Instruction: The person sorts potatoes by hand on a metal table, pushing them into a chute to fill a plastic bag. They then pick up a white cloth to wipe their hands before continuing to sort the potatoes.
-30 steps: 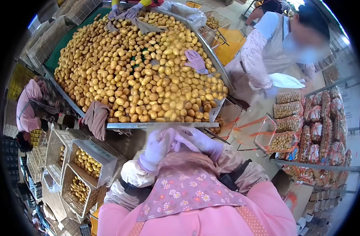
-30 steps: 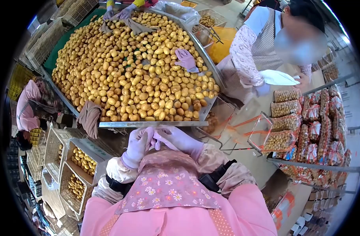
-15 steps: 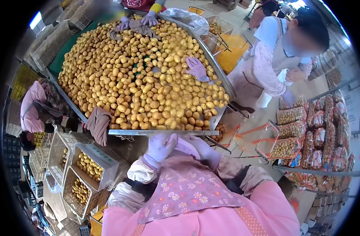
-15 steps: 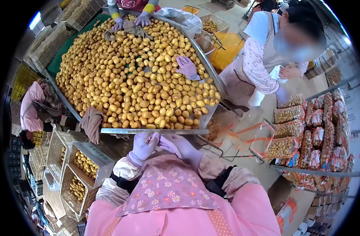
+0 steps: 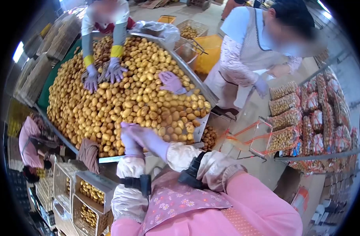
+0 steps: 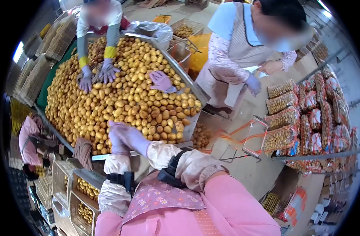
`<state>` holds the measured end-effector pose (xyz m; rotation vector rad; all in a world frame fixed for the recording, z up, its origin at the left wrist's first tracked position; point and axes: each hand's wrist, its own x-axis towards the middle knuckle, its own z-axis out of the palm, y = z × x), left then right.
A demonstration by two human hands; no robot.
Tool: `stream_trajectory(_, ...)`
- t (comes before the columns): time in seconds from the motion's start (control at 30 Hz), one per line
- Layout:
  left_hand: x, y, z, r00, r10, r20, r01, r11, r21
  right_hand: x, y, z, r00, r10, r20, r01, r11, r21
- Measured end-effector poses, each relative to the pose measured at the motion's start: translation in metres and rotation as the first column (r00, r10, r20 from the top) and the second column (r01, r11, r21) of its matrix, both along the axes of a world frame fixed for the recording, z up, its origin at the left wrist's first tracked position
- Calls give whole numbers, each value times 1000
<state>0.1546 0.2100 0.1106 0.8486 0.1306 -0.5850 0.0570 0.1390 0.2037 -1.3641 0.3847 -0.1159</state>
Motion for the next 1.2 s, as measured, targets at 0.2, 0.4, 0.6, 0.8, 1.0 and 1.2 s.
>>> stream_trajectory(0.2, 36, -28, -19, 980, -20, 197, -51, 936, 350, -6, -42, 19, 982, 184, 31, -180, 978, -105)
stream_trajectory(0.4, 19, -74, 48, 959, 201, 199, -278, 807, 521, -61, -83, 39, 984, 177, 9, -175, 980, -97)
stream_trajectory(0.6, -34, -77, 80, 868, -321, 378, 68, 833, 550, -91, -102, 43, 996, -6, 84, -16, 965, 262)
stream_trajectory(0.8, -93, -82, 120, 859, -462, 221, 340, 836, 430, -68, -91, -13, 981, -172, 86, 192, 884, -425)
stream_trajectory(1.0, -50, -58, 63, 983, -148, 106, 127, 975, 180, -43, -69, 0, 991, 53, 126, 21, 853, -522)
stream_trajectory(1.2, 67, 6, -77, 979, 66, -194, -120, 951, -285, -99, -55, 42, 951, 300, 72, -295, 953, -74)
